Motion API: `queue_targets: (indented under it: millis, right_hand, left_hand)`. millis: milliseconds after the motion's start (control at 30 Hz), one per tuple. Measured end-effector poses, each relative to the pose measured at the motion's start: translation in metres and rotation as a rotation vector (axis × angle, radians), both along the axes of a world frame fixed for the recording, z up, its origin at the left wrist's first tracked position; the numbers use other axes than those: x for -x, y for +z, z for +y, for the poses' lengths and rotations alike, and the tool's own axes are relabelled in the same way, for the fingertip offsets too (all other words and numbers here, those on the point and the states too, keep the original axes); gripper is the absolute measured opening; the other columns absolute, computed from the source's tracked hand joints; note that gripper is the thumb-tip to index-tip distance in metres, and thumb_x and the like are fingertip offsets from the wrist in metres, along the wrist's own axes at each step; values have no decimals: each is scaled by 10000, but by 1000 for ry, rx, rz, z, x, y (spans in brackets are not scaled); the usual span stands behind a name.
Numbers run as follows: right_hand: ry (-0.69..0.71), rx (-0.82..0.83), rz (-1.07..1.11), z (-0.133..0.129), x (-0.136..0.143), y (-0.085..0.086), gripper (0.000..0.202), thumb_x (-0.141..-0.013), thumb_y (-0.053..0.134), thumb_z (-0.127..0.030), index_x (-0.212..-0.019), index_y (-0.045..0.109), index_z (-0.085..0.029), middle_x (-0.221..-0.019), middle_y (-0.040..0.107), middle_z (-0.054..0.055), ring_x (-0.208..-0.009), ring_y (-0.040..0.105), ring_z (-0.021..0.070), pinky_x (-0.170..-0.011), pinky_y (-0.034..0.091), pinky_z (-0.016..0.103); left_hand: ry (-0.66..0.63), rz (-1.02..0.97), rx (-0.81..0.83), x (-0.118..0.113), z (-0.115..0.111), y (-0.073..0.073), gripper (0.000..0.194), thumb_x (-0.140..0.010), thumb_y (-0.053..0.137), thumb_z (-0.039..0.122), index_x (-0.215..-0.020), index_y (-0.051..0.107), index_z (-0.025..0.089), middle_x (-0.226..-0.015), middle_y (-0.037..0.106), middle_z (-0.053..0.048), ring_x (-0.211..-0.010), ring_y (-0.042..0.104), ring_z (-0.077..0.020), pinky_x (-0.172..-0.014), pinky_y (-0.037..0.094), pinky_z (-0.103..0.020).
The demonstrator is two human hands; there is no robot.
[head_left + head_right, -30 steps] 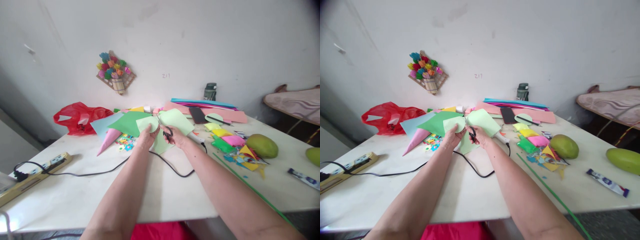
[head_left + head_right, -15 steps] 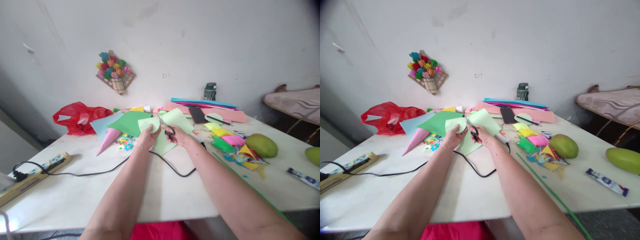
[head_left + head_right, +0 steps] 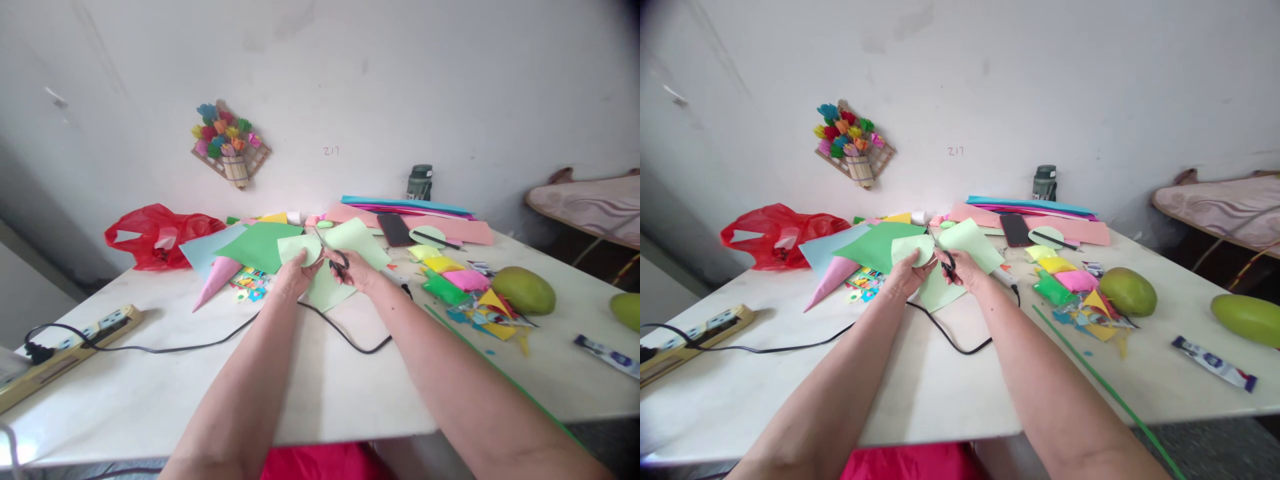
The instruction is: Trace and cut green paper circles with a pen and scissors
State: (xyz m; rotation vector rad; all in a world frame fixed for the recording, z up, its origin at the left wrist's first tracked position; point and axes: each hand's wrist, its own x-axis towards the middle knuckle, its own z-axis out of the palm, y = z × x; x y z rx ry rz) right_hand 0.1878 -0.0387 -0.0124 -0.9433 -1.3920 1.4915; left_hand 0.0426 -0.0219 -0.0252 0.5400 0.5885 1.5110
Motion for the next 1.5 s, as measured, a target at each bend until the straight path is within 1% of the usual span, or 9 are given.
queue_targets:
  millis: [267, 433, 533, 733, 933, 1133, 1300, 1500]
  right_hand:
    - [-34, 20, 16, 0, 2, -1, 418, -652, 631, -557, -776, 544, -168, -497, 498, -46, -334, 415, 40, -273, 185, 155]
    - [-39, 24, 28, 0, 3, -1, 419, -627, 652, -554, -732, 518, -171, -493, 495, -47, -332, 402, 36, -285, 165, 160]
    - [-39, 22, 35, 0, 3, -2, 412, -628, 656, -548, -733, 521, -173, -496, 490, -50, -344, 398, 34, -302, 194, 162]
    - [-40, 16, 32, 1, 3, -2, 404, -633, 660, -538, -744, 529, -172, -504, 483, -50, -367, 398, 37, -331, 236, 166]
    - [-42, 21, 46, 0, 4, -1, 409, -629, 661, -543, -740, 517, -176, -495, 475, -55, -373, 388, 35, -358, 268, 164]
    - [-40, 9, 40, -1, 4, -1, 411, -630, 659, -544, -722, 496, -178, -483, 467, -58, -373, 383, 35, -360, 267, 163]
    - [-35, 13, 46, 1, 4, -1, 387, -647, 655, -528, -727, 497, -184, -480, 468, -60, -366, 383, 32, -354, 265, 155]
    - [-25, 16, 40, 1, 3, -1, 375, -658, 649, -519, -743, 509, -182, -486, 478, -61, -359, 384, 28, -347, 263, 150]
  left_hand:
    - [-16, 7, -2, 1, 0, 1, 319, -830, 492, 85, -1138, 531, 158, -1018, 650, -108, -888, 643, -250, -797, 516, -428]
    - [-22, 3, -21, 1, -1, 1, 311, -834, 479, 84, -1133, 532, 152, -993, 654, -105, -873, 647, -253, -797, 510, -443]
    - [-32, 2, -11, 2, -1, 2, 298, -831, 482, 88, -1117, 537, 156, -978, 658, -95, -897, 640, -256, -808, 506, -444]
    - [-25, -6, -17, 4, 0, 1, 317, -813, 496, 82, -1118, 526, 162, -1054, 636, -104, -925, 632, -274, -841, 481, -489]
    - [-52, -8, -30, 7, 2, 0, 251, -810, 500, 94, -1048, 556, 149, -1018, 648, -92, -946, 624, -279, -866, 467, -498]
    - [-45, -11, -30, 8, 2, 1, 231, -810, 498, 98, -1026, 554, 155, -1020, 651, -81, -967, 615, -276, -887, 452, -508]
    - [-41, -10, -42, 8, 4, -1, 209, -807, 505, 107, -1001, 565, 154, -1026, 646, -93, -969, 615, -282, -887, 445, -526]
    - [-35, -15, -45, 11, 6, -2, 213, -793, 526, 114, -995, 562, 170, -1038, 644, -84, -1001, 600, -275, -884, 454, -512]
